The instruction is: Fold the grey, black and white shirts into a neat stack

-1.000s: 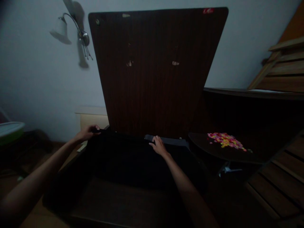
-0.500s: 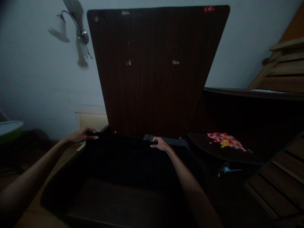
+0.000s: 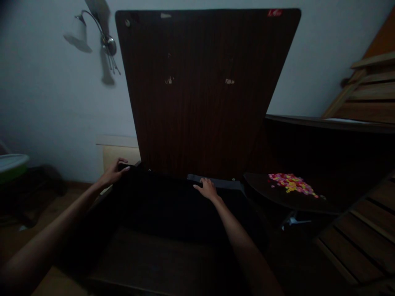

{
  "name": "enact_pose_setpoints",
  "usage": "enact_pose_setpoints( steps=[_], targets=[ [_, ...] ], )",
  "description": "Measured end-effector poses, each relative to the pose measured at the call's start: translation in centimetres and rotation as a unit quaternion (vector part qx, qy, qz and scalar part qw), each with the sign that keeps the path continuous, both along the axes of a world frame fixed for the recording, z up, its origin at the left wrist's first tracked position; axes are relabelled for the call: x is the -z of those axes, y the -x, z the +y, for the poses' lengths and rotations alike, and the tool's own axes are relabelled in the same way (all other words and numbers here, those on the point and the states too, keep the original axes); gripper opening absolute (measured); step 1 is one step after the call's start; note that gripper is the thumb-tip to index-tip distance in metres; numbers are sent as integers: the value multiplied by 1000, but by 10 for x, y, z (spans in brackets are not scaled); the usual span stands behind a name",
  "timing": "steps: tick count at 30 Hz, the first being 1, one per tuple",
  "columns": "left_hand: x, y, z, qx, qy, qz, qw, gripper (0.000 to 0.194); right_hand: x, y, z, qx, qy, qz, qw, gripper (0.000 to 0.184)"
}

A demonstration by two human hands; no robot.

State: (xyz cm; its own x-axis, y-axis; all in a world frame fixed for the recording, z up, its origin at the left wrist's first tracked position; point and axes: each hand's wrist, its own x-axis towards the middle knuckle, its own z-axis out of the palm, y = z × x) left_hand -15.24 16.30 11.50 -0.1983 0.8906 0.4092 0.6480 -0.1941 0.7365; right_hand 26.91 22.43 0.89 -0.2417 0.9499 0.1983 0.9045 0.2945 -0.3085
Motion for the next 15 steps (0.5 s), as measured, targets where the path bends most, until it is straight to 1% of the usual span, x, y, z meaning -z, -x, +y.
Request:
enact_pose_setpoints(
  steps=[2,3,6,7,8,9,13,15],
  targets=[
    [-3,0,0,-6,-7,4,1000,46,-4,-8,2,-33,31,16,999,42],
    [-6,0,-1,5,10,-3,1000,47,-7,-12,3,-42,53,18,998,45],
    [-13,2,-8,76,105,-56,990,41,-14,-20,5,-44,110,7,993,58],
    [-14,2,-10,97,129,-70,984,41,-17,-23,6,-40,122,3,992,61],
    [-14,2,-12,104,138,-77,982,41,-20,-25,6,-37,131,1,991,63],
    [-14,2,-13,97,135,-73,983,41,-22,-27,7,-38,137,2,990,64],
    [-10,-1,-9,23,83,-2,996,34,-30,-38,9,-64,162,14,985,60],
    [-9,-3,-6,2,64,-9,998,32,-31,-46,9,-74,178,15,981,61]
  ],
)
